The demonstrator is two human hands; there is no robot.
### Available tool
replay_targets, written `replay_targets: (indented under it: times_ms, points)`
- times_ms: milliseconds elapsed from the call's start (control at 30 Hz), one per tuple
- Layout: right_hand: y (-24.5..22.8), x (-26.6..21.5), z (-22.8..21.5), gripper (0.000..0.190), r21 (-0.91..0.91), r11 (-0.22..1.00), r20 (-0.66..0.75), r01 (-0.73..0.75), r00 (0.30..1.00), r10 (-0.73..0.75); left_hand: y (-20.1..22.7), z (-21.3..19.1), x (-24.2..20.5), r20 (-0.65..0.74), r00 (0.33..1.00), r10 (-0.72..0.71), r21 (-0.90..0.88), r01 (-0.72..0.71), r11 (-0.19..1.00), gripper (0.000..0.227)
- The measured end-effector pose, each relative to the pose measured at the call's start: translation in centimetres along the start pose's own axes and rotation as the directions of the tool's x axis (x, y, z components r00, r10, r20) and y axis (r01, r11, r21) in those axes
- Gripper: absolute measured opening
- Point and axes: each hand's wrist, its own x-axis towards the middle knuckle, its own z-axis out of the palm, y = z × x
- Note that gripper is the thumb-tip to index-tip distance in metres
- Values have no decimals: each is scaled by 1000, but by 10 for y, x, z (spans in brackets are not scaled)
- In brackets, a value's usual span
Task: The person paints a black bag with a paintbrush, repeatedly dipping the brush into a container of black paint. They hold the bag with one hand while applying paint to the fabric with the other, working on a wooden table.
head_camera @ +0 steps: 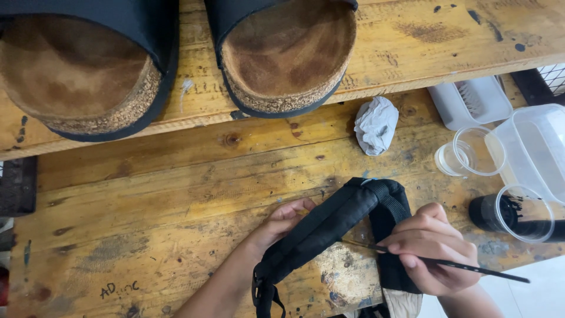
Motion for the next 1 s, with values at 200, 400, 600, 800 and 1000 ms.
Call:
replay_targets:
  times_ms: [200, 400, 600, 800, 1000]
  points:
    - [2, -5, -5, 16, 15, 999, -59, -45, 997, 45, -2, -3, 2, 59, 998, 12, 12, -12, 1000, 32]
    - [3, -5, -13, 13, -38, 999, -42, -34, 999, 32, -6, -9, 2, 35, 999, 6, 7, -7, 1000, 29]
    - [51, -113, -43, 19, -107, 994, -584, -33, 811, -36, 4, 2, 4, 32, 999, 8, 160, -13, 987, 31]
    - [77, -162, -75, 55, -374, 898, -846, -232, 481, -228, -24, -26, 8, 14, 997, 75, -34, -75, 997, 37]
    - [78, -146, -96, 38, -703, 513, -671, -492, 220, -708, -41, -95, 11, -26, 1000, 7, 467, 6, 884, 66]
